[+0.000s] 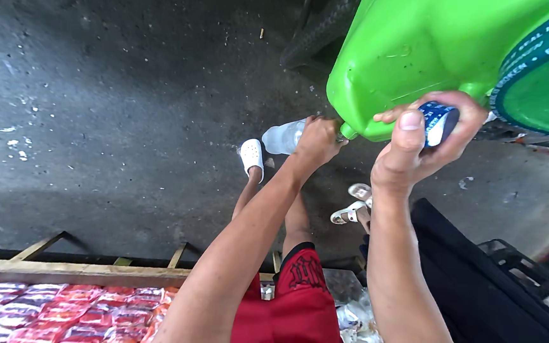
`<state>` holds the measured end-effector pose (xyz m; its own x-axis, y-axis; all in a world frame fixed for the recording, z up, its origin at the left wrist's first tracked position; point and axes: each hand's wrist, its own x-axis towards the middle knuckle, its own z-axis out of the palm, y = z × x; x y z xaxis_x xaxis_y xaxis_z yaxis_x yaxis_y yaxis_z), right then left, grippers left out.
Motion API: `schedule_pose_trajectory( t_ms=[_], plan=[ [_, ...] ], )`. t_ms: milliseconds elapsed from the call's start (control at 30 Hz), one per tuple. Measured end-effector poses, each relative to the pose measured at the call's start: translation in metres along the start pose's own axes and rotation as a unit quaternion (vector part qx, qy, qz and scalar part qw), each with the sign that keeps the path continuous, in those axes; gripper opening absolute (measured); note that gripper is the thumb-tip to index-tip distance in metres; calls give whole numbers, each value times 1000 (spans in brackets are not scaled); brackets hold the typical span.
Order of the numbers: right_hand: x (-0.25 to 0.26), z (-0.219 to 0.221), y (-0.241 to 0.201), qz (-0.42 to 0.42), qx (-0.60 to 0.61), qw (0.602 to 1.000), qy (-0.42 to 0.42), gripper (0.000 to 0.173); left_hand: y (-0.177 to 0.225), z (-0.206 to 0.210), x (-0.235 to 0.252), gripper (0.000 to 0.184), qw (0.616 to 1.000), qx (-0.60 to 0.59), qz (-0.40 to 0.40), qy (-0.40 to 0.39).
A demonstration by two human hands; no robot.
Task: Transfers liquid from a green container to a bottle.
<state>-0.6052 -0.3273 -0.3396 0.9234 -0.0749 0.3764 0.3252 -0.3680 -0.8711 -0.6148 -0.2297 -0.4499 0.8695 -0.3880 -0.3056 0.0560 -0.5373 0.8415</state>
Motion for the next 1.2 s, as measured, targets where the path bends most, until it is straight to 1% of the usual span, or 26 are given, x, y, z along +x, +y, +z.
schedule_pose_trajectory(
  t_ms=[467, 1200],
  plan=[
    [-1, 1, 0, 3, 9, 1000, -1, 34, -2, 1, -1, 31, 1000, -8, -4, -7],
    [-2, 0, 0, 4, 2, 1000, -1, 35, -1, -2, -1, 29, 1000, 0, 5, -11]
  ],
)
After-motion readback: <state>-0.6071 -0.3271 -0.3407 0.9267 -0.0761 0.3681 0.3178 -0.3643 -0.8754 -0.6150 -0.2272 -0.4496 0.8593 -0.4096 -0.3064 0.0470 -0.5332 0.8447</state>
